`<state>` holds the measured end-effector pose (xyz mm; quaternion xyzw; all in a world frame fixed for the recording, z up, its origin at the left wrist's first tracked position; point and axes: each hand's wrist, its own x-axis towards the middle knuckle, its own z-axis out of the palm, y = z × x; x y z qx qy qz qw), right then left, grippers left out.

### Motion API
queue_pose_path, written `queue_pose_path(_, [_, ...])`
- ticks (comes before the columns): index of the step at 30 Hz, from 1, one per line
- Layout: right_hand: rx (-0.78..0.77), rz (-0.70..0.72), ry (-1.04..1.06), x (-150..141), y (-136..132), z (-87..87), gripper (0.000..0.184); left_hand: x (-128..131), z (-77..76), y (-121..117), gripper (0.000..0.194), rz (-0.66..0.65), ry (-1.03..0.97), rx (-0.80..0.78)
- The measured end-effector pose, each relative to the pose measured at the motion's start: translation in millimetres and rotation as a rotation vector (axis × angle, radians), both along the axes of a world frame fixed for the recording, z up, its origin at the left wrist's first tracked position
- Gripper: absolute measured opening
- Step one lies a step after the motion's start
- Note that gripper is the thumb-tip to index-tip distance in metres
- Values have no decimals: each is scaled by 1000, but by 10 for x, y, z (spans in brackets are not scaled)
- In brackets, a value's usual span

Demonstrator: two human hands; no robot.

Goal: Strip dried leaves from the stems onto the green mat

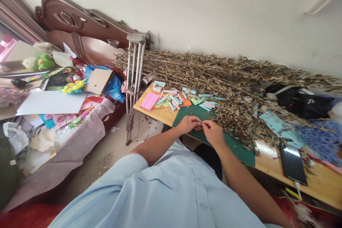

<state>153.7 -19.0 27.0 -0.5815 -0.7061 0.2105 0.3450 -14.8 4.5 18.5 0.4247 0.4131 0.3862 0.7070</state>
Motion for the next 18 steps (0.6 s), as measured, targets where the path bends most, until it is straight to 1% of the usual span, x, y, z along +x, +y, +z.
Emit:
queue_pose_path(3, [-10,-12,29,15,-15,-10,22,-7,10,-10,13,-30,30,24])
queue_pose_path(6, [-29,-30,78,19,-32,-30,24,0,36,-46,10,-63,171,79])
queue_pose_path(9, [-30,-66,93,-1,-34,-61,26,25,71,-90,13,-30,406,241])
queue_pose_path(11, [-51,-117,150,-36,-21,-96,26,44,87,-111,15,10,516,365])
queue_pose_path(12, [-79,-150,217,-60,-12,-117,26,52,89,-117,16,25,541,407])
queue_pose_path(14, [-178,-223,425,-111,7,-154,29,60,83,-119,16,41,534,436])
queue_pose_path(16, [-284,-289,649,-154,23,-170,32,55,65,-114,16,43,481,418])
queue_pose_path(18, [-330,-341,782,-173,34,-156,34,41,46,-102,15,45,426,380])
